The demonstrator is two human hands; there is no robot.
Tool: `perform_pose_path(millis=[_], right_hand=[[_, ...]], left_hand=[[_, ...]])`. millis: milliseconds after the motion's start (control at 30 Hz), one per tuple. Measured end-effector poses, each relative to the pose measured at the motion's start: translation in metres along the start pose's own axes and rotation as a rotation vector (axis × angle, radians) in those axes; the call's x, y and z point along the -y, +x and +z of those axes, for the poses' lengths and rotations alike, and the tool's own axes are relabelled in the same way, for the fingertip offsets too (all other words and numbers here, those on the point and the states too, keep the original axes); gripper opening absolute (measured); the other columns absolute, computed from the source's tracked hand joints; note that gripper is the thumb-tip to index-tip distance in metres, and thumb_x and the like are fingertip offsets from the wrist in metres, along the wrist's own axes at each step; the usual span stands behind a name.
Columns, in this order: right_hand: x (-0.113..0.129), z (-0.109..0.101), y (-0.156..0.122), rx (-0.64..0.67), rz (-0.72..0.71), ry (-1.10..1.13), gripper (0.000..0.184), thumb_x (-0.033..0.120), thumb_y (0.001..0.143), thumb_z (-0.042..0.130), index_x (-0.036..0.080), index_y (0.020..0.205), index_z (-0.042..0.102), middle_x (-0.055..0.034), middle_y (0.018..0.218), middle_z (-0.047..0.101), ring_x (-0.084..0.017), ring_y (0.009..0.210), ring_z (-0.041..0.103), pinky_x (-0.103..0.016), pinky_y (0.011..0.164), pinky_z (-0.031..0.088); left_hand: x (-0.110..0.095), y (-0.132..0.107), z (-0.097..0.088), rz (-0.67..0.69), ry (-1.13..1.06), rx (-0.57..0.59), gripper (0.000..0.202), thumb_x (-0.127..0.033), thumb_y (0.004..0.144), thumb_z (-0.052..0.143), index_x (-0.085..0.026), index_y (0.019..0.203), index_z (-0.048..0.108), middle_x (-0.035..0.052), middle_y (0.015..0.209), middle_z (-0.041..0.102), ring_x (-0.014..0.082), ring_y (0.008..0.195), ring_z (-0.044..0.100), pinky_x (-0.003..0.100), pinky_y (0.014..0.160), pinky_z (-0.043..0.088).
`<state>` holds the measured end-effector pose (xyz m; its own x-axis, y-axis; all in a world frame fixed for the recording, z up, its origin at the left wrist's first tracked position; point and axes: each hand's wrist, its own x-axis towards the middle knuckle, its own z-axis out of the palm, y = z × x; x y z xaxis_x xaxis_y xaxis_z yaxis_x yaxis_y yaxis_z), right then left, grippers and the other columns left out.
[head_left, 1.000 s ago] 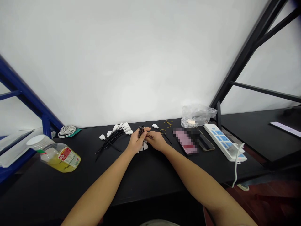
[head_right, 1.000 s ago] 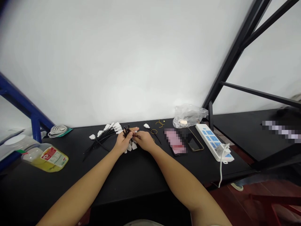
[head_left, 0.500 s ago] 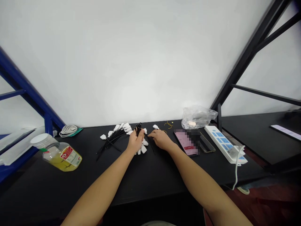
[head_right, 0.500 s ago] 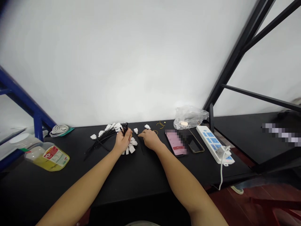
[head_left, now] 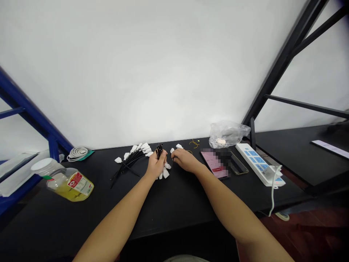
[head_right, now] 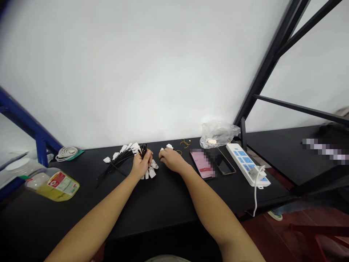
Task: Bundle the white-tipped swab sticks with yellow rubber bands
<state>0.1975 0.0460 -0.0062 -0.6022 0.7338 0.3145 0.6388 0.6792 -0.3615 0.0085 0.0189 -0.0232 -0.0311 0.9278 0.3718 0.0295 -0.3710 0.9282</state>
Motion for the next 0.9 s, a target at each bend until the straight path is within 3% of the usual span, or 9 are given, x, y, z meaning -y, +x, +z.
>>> perform_pose_path(millis=[67,167,267,367,533,700,767,900], right_hand=[[0.003,-0.004,0.0,-0.16,0.047,0.112,0.012,0.022,0.098,0.052,0.019,0.1,0.063,-0.0048,0.096,0.065,-0.017,0.09,0.058,-0.027,0.081,0.043],[0.011,0.0,0.001,-0.312,0.113,0.258,0.017,0.031,0.098,0.052,0.02,0.101,0.064,-0.0026,0.088,0.066,-0.016,0.08,0.06,-0.025,0.073,0.044],[0.019,0.012,0.001,-0.308,0.15,0.373,0.019,0.034,0.095,0.057,0.02,0.107,0.063,0.0009,0.077,0.065,-0.014,0.066,0.058,-0.024,0.066,0.043],[0.02,0.019,0.0,-0.28,0.155,0.436,0.019,0.032,0.092,0.061,0.02,0.106,0.064,0.0018,0.075,0.066,-0.013,0.063,0.057,-0.023,0.063,0.044],[0.022,0.018,0.001,-0.126,0.049,0.384,0.01,0.027,0.092,0.062,0.02,0.092,0.069,0.0001,0.08,0.07,-0.012,0.068,0.06,-0.022,0.065,0.043],[0.022,0.007,0.001,-0.015,-0.016,0.176,0.01,0.029,0.089,0.07,0.021,0.087,0.074,-0.0017,0.084,0.073,-0.014,0.076,0.064,-0.023,0.07,0.042],[0.014,-0.003,0.0,-0.023,0.047,0.08,0.015,0.038,0.087,0.073,0.023,0.087,0.075,-0.0018,0.088,0.074,-0.015,0.08,0.065,-0.024,0.071,0.042],[-0.01,-0.02,-0.003,-0.044,0.367,-0.091,0.024,0.042,0.087,0.071,0.024,0.103,0.073,-0.0035,0.097,0.073,-0.019,0.087,0.066,-0.026,0.071,0.042]], left_hand=[[-0.002,0.0,0.0,0.033,0.03,-0.023,0.043,-0.058,0.093,0.053,-0.018,0.078,0.061,-0.0014,0.06,0.057,0.0104,0.048,0.052,0.023,0.051,0.045],[-0.005,0.0,0.0,0.105,0.086,-0.057,0.039,-0.053,0.094,0.054,-0.018,0.083,0.069,0.0059,0.078,0.07,0.0164,0.072,0.068,0.027,0.069,0.054],[-0.005,0.0,0.0,0.114,0.094,-0.097,0.033,-0.047,0.092,0.059,-0.019,0.101,0.073,0.0092,0.095,0.075,0.0221,0.094,0.071,0.033,0.084,0.055],[-0.004,0.001,0.0,0.087,0.071,-0.115,0.033,-0.045,0.091,0.061,-0.019,0.109,0.073,0.01,0.104,0.075,0.0236,0.101,0.071,0.036,0.092,0.053],[-0.005,0.001,0.0,0.067,0.056,-0.125,0.036,-0.048,0.089,0.064,-0.019,0.109,0.071,0.0061,0.089,0.073,0.0201,0.086,0.07,0.032,0.082,0.055],[-0.008,0.002,0.0,0.044,0.017,-0.059,0.042,-0.058,0.092,0.055,-0.018,0.08,0.062,0.003,0.074,0.065,0.0167,0.073,0.066,0.03,0.076,0.054],[-0.009,0.002,0.002,0.007,-0.06,-0.012,0.043,-0.06,0.091,0.055,-0.019,0.079,0.056,-0.0002,0.067,0.06,0.0141,0.062,0.062,0.029,0.069,0.054],[-0.006,0.003,0.005,-0.062,-0.173,0.024,0.043,-0.062,0.088,0.059,-0.02,0.087,0.053,-0.009,0.055,0.043,0.0076,0.041,0.041,0.023,0.047,0.045]])
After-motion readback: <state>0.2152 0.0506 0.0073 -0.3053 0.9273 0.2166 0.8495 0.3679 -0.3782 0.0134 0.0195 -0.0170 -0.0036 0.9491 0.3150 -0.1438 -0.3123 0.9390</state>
